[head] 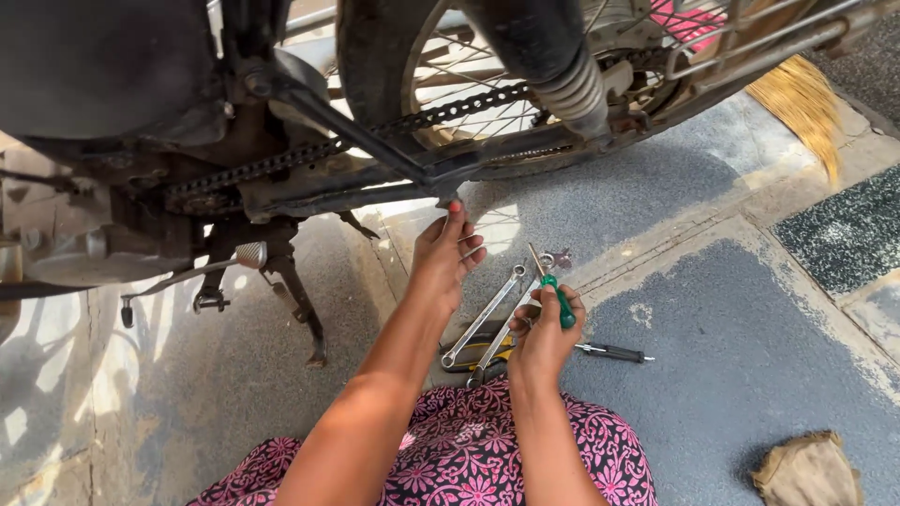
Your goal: The person kneels beside a motorcycle and uses a screwdriver to loosen and tighten screws on the bike's chain cover and side panel, at one point steadying the front of the bike by hand. They pick up and reposition the screwdriver and other tools from the ground while working on different screws.
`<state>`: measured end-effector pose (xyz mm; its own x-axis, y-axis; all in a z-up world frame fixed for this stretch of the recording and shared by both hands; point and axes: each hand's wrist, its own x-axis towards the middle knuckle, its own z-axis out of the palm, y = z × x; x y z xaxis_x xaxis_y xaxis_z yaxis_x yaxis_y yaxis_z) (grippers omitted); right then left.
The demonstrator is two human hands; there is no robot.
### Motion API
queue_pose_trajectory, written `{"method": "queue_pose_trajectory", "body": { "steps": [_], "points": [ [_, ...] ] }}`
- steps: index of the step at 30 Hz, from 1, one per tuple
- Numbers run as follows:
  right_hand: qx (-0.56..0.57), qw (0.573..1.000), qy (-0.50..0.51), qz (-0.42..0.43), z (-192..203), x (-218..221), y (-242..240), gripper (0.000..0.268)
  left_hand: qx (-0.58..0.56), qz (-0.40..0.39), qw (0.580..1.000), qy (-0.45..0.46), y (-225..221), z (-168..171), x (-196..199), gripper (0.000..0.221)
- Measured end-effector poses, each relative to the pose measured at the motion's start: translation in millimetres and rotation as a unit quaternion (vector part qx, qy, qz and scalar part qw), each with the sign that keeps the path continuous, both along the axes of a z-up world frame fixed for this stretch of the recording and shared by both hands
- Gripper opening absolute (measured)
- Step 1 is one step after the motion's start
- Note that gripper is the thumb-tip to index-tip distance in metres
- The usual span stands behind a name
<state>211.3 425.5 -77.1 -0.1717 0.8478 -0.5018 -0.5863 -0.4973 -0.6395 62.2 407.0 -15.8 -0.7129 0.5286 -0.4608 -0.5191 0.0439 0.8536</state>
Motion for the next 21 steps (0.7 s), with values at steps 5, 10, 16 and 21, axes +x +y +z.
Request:
{"method": "queue_pose_trajectory", "body": {
  "steps": [5,10,16,21],
  "points": [
    [0.0,1.0,0.004,-0.005,-17,-3,12,0.031,0.006,0.041,0.999,-0.004,-5,-6,-2,0.043],
    [-0.012,1.0,0.006,-0.001,-11,-2,12,0.032,-0.064,0.02,0.997,0.031,-9,8,-3,0.043],
    [-0.007,1.0,0.016,0.003,-11,-1,11,0.032,-0.058,0.005,0.998,0.019,-12,0,-9,0.042],
    [-0.004,1.0,0.004,0.005,-10,-3,14,0.032,-0.014,0.003,0.999,0.046,-11,-5,-10,0.042]
  ]
}}
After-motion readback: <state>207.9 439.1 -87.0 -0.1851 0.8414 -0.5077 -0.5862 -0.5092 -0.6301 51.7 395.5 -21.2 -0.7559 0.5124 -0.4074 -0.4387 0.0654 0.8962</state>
